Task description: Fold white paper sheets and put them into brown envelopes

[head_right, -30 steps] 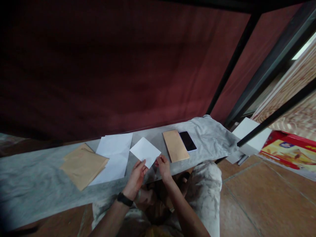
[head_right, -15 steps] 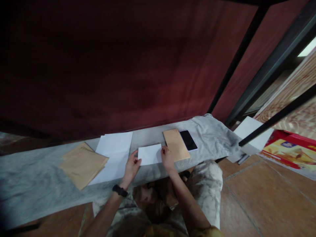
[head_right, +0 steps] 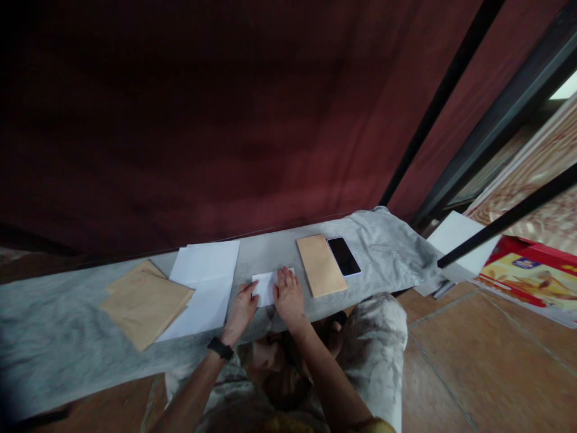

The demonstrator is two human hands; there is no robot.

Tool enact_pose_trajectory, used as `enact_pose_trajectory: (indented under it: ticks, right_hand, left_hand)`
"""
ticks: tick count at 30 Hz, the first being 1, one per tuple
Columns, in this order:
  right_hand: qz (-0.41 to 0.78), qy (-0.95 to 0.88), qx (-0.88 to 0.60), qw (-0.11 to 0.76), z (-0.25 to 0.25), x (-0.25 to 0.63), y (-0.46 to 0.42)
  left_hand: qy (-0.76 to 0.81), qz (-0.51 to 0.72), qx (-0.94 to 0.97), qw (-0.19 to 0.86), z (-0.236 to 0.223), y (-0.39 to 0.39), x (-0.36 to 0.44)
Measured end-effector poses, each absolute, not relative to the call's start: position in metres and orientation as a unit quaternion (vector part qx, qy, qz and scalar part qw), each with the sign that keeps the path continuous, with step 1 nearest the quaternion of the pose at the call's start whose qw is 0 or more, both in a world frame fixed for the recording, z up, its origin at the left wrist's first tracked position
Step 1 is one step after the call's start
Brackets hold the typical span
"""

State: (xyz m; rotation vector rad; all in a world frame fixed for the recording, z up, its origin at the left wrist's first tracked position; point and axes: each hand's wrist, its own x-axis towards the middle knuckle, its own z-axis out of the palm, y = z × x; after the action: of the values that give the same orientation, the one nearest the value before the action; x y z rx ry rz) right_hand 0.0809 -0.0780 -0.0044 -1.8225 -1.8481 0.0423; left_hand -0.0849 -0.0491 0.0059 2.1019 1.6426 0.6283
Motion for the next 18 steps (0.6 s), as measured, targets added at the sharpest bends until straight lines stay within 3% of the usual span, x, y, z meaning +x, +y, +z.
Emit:
enact_pose_trajectory:
  ticks: [7, 11, 18]
  right_hand:
    - [-0.002, -0.689, -0.687, 0.231, -0.016, 0.079, -0.084]
    - [0.004, -0.707, -0.674, 0.214, -0.017, 0.079, -0.085]
    - [0.01, -0.676, -0.703, 0.222, -0.012, 0.076, -0.082]
  left_hand:
    - [0.592, 0.164, 0.785, 0.076, 0.029, -0.07, -0.055]
    - [0.504, 0.145, 0.847, 0.088, 0.019, -0.067, -0.035]
    - [0.537, 0.152, 0.828, 0.051, -0.003, -0.061, -0.055]
